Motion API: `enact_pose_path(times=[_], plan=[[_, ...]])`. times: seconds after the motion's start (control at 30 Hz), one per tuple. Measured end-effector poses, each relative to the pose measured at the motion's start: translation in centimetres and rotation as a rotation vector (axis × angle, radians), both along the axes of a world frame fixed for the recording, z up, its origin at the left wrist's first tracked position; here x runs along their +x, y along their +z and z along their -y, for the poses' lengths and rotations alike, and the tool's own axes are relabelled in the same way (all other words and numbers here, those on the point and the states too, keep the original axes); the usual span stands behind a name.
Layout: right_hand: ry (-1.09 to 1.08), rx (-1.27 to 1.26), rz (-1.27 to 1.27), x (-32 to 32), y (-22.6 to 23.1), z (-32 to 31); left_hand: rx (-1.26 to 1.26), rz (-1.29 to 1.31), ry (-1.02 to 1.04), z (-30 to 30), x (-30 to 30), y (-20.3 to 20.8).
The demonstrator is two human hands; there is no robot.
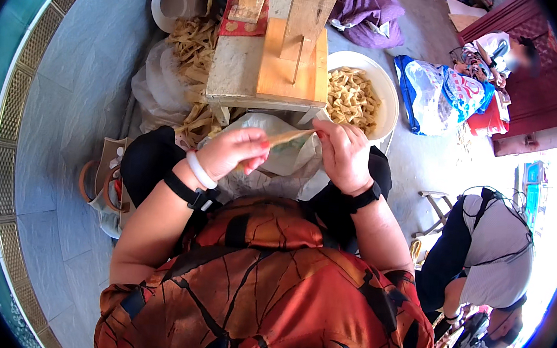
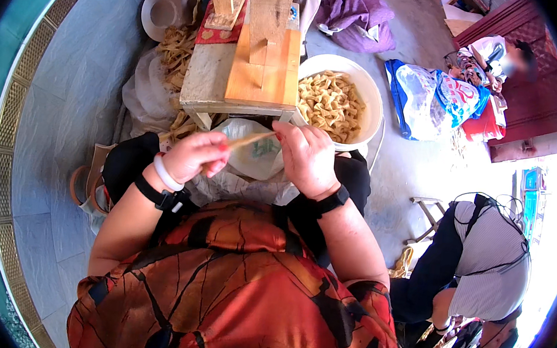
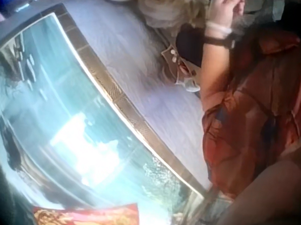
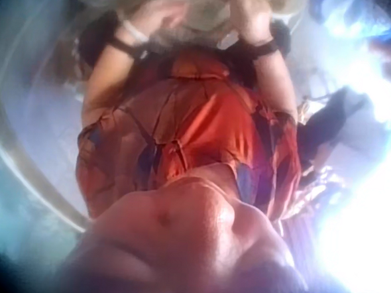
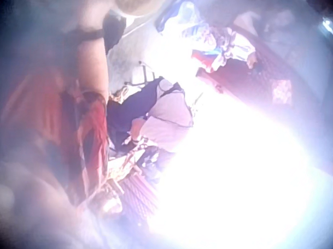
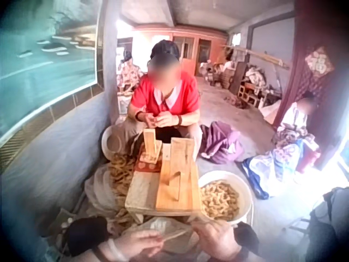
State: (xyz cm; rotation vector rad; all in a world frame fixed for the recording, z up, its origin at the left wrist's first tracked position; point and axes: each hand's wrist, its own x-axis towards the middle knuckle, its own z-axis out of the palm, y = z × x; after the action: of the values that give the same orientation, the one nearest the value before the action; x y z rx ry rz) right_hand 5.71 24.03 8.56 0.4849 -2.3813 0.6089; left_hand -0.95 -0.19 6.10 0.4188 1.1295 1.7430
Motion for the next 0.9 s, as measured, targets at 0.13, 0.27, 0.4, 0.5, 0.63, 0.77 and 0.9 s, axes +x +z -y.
enact_pose_path(times=[0.13, 0.27, 0.4, 0.5, 0.63, 0.77, 0.9], plan=[[0.4, -0.045, 0.089, 3.0, 2.4, 2.6, 0.466, 0.067, 0.381, -2.3, 2.1, 4.9], [0.464, -0.328, 0.423, 4.3, 1.7, 3.9, -0.03, -1.221, 0.316, -1.7, 2.1, 2.1], [0.284, -0.179, 0.288, 4.4, -2.0, 3.1, -0.247, -1.282, -0.046, -1.2, 3.3, -1.1], [0.254, -0.096, 0.278, 4.3, -3.0, 3.1, -0.108, -0.217, -0.215, -1.6, 2.9, -3.2], [0.153, -1.111, 0.786, 3.3, -5.3, 3.8, 0.006, -0.091, -0.068, -2.2, 2.9, -2.8], [0.286, -1.684, 1.123, 1.8, -7.0, 2.8, -0.198, -1.368, 0.275, -3.2, 3.0, -1.9], [0.293, -1.305, 1.036, 1.6, -4.9, 2.6, -0.221, -1.493, 0.416, -3.5, 2.7, -3.5]])
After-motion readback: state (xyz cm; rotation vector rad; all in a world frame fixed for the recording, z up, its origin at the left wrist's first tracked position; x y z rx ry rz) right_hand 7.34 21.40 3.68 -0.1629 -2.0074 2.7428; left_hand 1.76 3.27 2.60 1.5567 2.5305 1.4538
